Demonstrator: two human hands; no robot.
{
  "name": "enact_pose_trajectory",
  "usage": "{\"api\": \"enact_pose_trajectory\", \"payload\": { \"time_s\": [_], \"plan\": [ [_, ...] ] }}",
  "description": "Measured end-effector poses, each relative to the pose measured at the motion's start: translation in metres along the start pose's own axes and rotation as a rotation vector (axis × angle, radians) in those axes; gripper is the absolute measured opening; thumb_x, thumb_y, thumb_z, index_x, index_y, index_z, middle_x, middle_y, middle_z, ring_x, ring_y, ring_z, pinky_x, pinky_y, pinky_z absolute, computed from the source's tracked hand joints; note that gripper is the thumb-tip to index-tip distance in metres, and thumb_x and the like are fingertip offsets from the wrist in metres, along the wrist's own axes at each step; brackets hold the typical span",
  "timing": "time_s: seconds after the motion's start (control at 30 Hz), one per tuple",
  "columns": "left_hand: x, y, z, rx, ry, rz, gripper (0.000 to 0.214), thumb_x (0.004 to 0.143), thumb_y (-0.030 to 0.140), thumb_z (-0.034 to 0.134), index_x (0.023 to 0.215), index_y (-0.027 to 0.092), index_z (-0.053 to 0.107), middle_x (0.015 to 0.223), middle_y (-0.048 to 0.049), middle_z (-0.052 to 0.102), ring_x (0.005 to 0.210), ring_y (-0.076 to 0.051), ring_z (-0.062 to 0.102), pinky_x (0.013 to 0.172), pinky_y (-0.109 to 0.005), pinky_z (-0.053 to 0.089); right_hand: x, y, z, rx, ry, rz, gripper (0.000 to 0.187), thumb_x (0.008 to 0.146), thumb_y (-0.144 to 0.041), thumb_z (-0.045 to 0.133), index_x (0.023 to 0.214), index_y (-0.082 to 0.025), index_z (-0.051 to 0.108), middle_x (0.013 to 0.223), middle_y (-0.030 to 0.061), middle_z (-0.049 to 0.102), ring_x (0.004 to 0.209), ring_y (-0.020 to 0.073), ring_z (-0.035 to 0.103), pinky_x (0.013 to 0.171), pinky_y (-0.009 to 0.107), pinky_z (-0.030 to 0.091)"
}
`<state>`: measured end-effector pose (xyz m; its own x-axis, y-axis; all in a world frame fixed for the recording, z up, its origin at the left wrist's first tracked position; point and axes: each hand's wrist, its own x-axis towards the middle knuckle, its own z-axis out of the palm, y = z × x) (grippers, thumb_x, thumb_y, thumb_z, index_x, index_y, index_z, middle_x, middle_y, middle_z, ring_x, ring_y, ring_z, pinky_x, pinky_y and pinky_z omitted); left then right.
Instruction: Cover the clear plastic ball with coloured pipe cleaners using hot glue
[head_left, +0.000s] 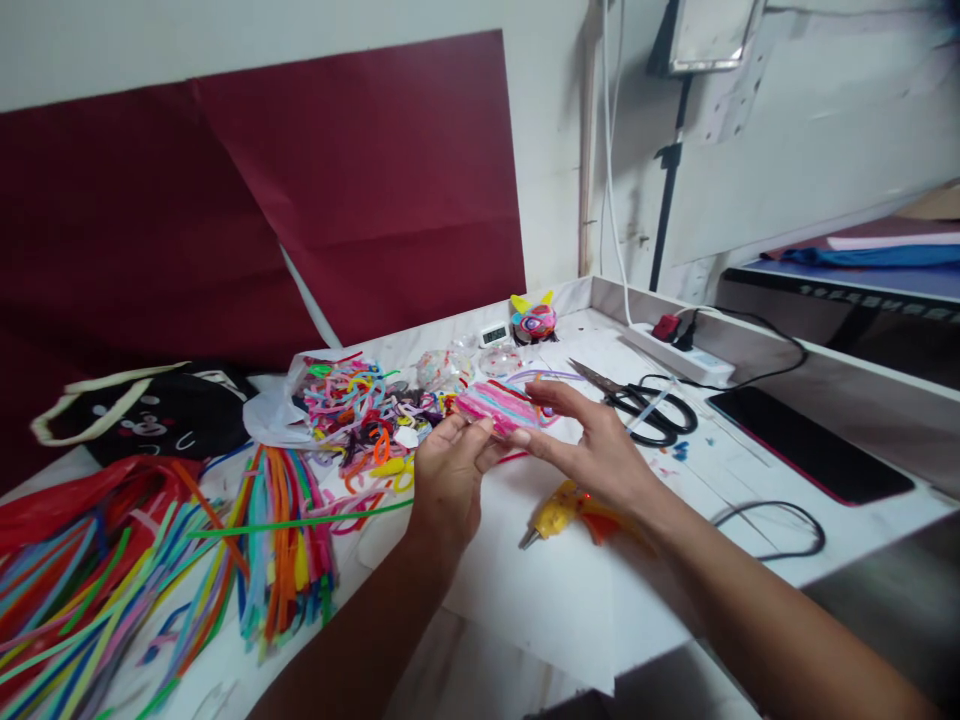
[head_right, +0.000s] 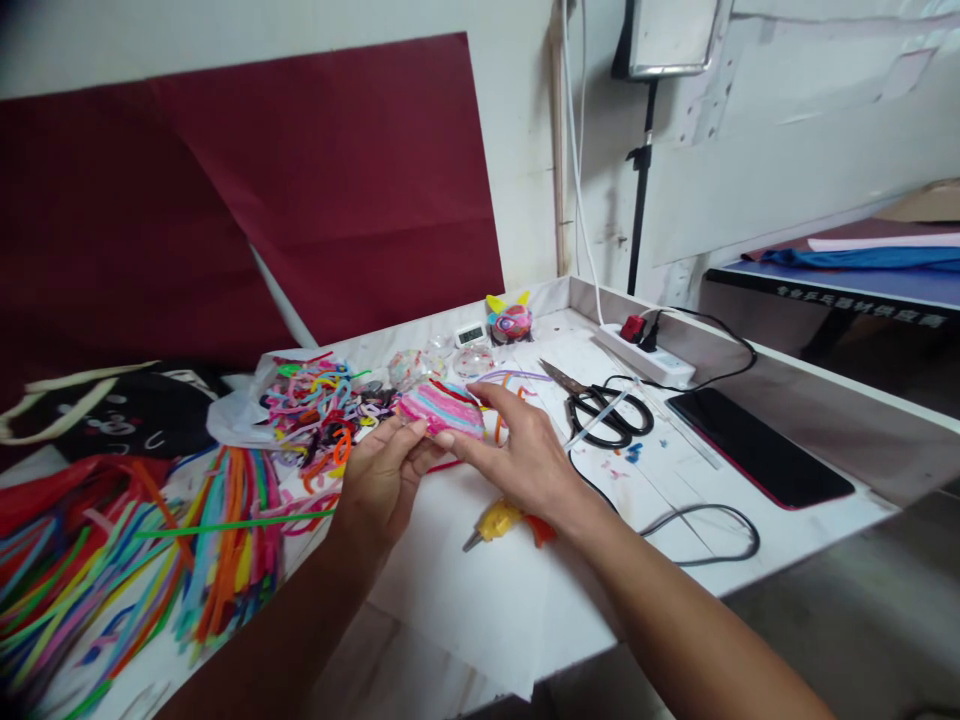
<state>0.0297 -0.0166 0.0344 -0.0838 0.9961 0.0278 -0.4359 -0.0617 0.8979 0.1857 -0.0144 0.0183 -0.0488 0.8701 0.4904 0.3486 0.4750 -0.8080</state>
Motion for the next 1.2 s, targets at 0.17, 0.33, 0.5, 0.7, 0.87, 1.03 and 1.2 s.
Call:
{"api": "enact_pose_trajectory", "payload": {
  "time_s": [0.17, 0.33, 0.5, 0.7, 0.87, 1.03, 1.2],
  "plan": [
    [0.014, 0.003, -0.01, -0.076, 0.109, 0.005, 0.022, 0.062, 0.015, 0.079, 0.07, 0.017, 0.058, 0.065, 0.0025, 0.063, 0.061, -0.01, 0.065, 0.067, -0.023, 0.058, -0.027, -0.001, -0.03, -0.239, 0.023, -0.027, 0.031, 0.088, -0.049, 0.059, 0.104, -0.023, 0.065, 0.102, 0.0076, 0.072, 0.093, 0.0252, 0.067, 0.077, 0.037, 0.052],
    [0.022, 0.007, -0.015, -0.124, 0.147, 0.033, 0.018, 0.067, 0.01, 0.074, 0.068, 0.016, 0.057, 0.062, 0.0037, 0.063, 0.06, -0.009, 0.065, 0.073, -0.024, 0.059, -0.056, 0.012, -0.048, -0.645, -0.456, 0.092, 0.027, 0.09, -0.037, 0.052, 0.104, -0.019, 0.065, 0.099, 0.0129, 0.069, 0.087, 0.028, 0.066, 0.075, 0.039, 0.048],
    [0.028, 0.007, -0.018, -0.152, 0.177, 0.04, 0.016, 0.071, 0.008, 0.072, 0.068, 0.016, 0.058, 0.063, 0.0039, 0.064, 0.062, -0.008, 0.066, 0.077, -0.023, 0.058, -0.054, 0.023, -0.053, -0.735, -0.672, 0.191, 0.021, 0.081, -0.022, 0.055, 0.099, -0.017, 0.065, 0.096, 0.0121, 0.07, 0.079, 0.0254, 0.066, 0.065, 0.032, 0.04],
    [0.027, 0.008, -0.019, -0.194, 0.207, 0.01, 0.016, 0.075, 0.005, 0.067, 0.066, 0.015, 0.059, 0.061, 0.0026, 0.066, 0.061, -0.009, 0.067, 0.073, -0.024, 0.059, -0.048, 0.031, -0.057, -0.658, -0.699, 0.193, 0.007, 0.076, -0.022, 0.059, 0.081, -0.019, 0.063, 0.081, 0.0085, 0.069, 0.072, 0.023, 0.062, 0.06, 0.03, 0.034],
    [0.019, 0.007, -0.025, -0.232, 0.226, -0.004, 0.016, 0.079, 0.003, 0.062, 0.069, 0.015, 0.06, 0.063, 0.0028, 0.068, 0.062, -0.007, 0.068, 0.072, -0.021, 0.059, -0.052, 0.033, -0.065, -0.516, -0.694, 0.213, 0.008, 0.081, -0.022, 0.055, 0.084, -0.018, 0.061, 0.081, 0.0079, 0.067, 0.069, 0.0205, 0.06, 0.061, 0.03, 0.039],
    [0.018, -0.002, -0.034, -0.248, 0.202, -0.011, 0.013, 0.078, 0.005, 0.066, 0.07, 0.015, 0.061, 0.065, 0.0011, 0.069, 0.066, -0.01, 0.07, 0.072, -0.02, 0.059, -0.058, 0.024, -0.077, -0.258, -0.595, 0.237, 0.018, 0.084, -0.022, 0.054, 0.098, -0.022, 0.064, 0.089, 0.0048, 0.069, 0.075, 0.0206, 0.062, 0.064, 0.03, 0.046],
    [0.019, -0.01, -0.046, -0.268, 0.175, -0.004, 0.011, 0.077, 0.006, 0.067, 0.072, 0.014, 0.062, 0.066, -0.0001, 0.069, 0.065, -0.011, 0.07, 0.071, -0.023, 0.06, -0.055, 0.01, -0.076, 0.029, -0.217, 0.19, 0.032, 0.079, -0.046, 0.07, 0.103, -0.024, 0.068, 0.095, 0.0074, 0.071, 0.08, 0.0232, 0.064, 0.066, 0.032, 0.052]
  ]
}}
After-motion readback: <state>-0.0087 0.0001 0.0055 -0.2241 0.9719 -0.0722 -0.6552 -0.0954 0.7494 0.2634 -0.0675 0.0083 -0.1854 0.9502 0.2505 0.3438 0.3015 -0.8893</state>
